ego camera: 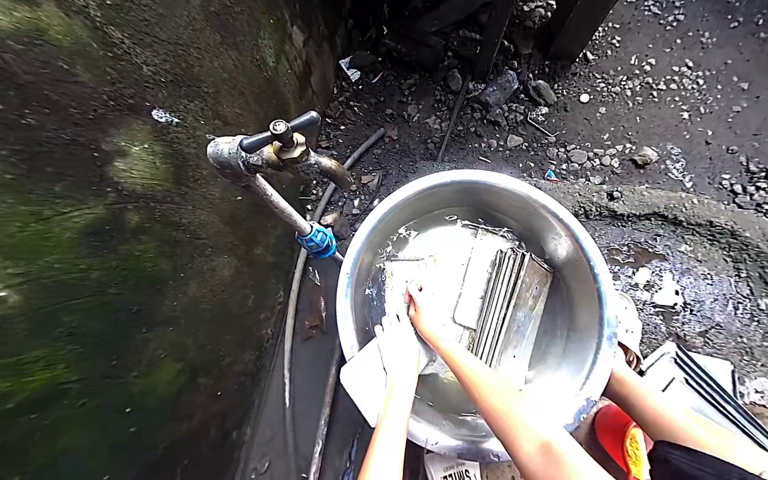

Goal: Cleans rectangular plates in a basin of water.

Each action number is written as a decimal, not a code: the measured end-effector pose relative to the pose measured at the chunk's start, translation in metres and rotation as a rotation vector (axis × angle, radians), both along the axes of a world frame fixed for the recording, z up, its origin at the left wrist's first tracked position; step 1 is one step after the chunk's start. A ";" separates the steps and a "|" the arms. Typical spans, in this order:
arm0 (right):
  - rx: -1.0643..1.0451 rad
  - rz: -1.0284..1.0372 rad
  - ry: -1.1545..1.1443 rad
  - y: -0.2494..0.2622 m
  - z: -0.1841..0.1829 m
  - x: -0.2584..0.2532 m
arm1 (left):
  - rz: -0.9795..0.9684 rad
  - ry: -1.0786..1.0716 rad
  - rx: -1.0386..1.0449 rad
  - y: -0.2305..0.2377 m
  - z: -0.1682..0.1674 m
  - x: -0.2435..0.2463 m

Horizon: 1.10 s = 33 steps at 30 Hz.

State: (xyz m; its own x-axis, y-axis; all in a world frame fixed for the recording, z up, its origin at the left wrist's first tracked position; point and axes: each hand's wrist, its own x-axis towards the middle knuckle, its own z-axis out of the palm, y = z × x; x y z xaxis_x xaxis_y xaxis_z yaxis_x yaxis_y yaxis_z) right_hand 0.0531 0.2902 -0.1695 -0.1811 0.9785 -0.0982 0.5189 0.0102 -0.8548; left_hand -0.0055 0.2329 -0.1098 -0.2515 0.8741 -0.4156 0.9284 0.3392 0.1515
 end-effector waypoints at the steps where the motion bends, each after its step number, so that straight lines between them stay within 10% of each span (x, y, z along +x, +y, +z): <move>1: -0.019 0.011 0.000 0.008 -0.002 -0.006 | 0.010 -0.003 0.001 0.001 0.000 0.000; 10: 0.001 -0.064 -0.034 -0.081 -0.003 0.061 | 0.024 -0.030 -0.030 0.000 0.006 0.001; 22: -0.026 -0.039 0.028 -0.007 -0.002 0.003 | 0.034 0.010 0.062 -0.006 -0.005 0.006; 33: -0.010 -0.557 0.305 -0.098 0.028 0.052 | 0.240 -0.114 -0.044 0.044 0.032 0.005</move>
